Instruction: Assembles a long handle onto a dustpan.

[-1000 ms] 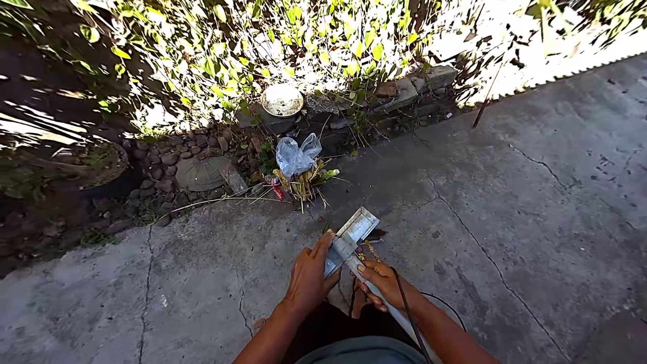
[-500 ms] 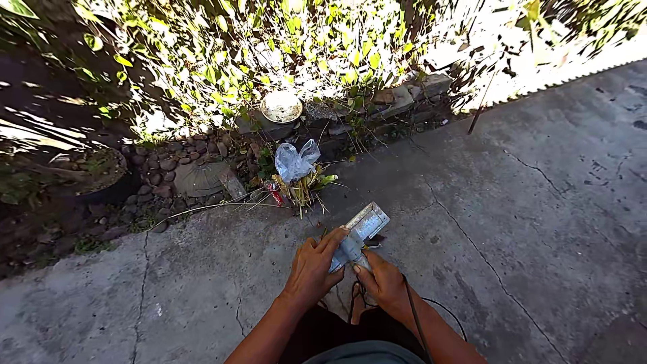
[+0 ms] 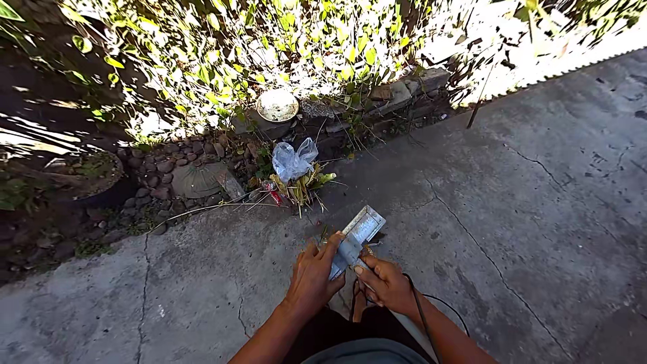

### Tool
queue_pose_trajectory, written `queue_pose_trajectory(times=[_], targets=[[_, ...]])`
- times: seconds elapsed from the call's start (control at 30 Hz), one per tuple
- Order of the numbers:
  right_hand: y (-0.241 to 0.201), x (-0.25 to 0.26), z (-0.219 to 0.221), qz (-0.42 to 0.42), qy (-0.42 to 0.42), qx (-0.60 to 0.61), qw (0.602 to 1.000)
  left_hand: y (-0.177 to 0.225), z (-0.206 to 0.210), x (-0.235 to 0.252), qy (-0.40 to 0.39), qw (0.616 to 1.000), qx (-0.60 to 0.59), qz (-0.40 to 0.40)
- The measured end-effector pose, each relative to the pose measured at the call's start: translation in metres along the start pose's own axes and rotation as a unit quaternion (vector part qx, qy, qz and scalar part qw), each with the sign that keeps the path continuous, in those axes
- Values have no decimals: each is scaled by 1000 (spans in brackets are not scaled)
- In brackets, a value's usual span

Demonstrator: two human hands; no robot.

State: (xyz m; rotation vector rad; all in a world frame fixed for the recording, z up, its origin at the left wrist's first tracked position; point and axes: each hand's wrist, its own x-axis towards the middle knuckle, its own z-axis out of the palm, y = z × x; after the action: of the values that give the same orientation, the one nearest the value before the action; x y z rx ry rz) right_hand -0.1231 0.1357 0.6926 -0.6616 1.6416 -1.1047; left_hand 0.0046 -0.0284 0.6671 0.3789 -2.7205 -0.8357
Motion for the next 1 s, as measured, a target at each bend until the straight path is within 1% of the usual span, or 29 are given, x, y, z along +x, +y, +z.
queue_pose_trajectory(times=[0.07, 0.17, 0.23, 0.27, 0.33, 0.4, 0.43, 0.53, 0.57, 0.63, 0.7, 0.77, 0.83, 0.93, 1.0], targets=[[-2, 0, -1, 28, -39, 89, 995, 0, 0, -2, -2, 1000, -2, -4], [1, 5, -4, 78, -91, 223, 967, -2, 0, -4, -6, 1000, -2, -7], [4, 9, -2, 94, -88, 247, 960, -4, -1, -4, -25, 1000, -8, -17], [3, 10, 0, 94, -78, 234, 965, -5, -2, -3, -26, 999, -11, -20], [0, 9, 3, 80, -43, 158, 983, -7, -4, -3, -26, 999, -12, -23], [-5, 0, 3, 64, -9, 29, 998, -8, -5, -4, -12, 1000, -4, -16], [-5, -6, 4, 54, 4, -43, 998, -9, -5, -4, -6, 1000, 0, -13], [3, -16, 13, -13, 79, -208, 975, -10, -4, -1, -1, 1000, 3, -4], [5, -17, 15, -33, 101, -242, 964, -9, -2, 0, 4, 1000, 3, 0], [3, -15, 14, -43, 108, -266, 957, -8, -1, 2, 12, 1000, 4, 2], [0, -13, 8, -23, 81, -236, 968, -5, -1, 3, 16, 1000, 7, 1], [0, -9, -1, 16, 34, -169, 985, -3, 1, 3, 23, 1000, 10, 0], [-2, -6, -6, 71, -11, -89, 993, -2, 2, 2, 18, 1000, 6, -4], [-5, -4, -9, 127, -55, 8, 990, 0, 3, 0, -11, 1000, -9, -24], [-5, -2, -10, 141, -68, 26, 987, -1, 5, -1, -18, 999, -10, -29]])
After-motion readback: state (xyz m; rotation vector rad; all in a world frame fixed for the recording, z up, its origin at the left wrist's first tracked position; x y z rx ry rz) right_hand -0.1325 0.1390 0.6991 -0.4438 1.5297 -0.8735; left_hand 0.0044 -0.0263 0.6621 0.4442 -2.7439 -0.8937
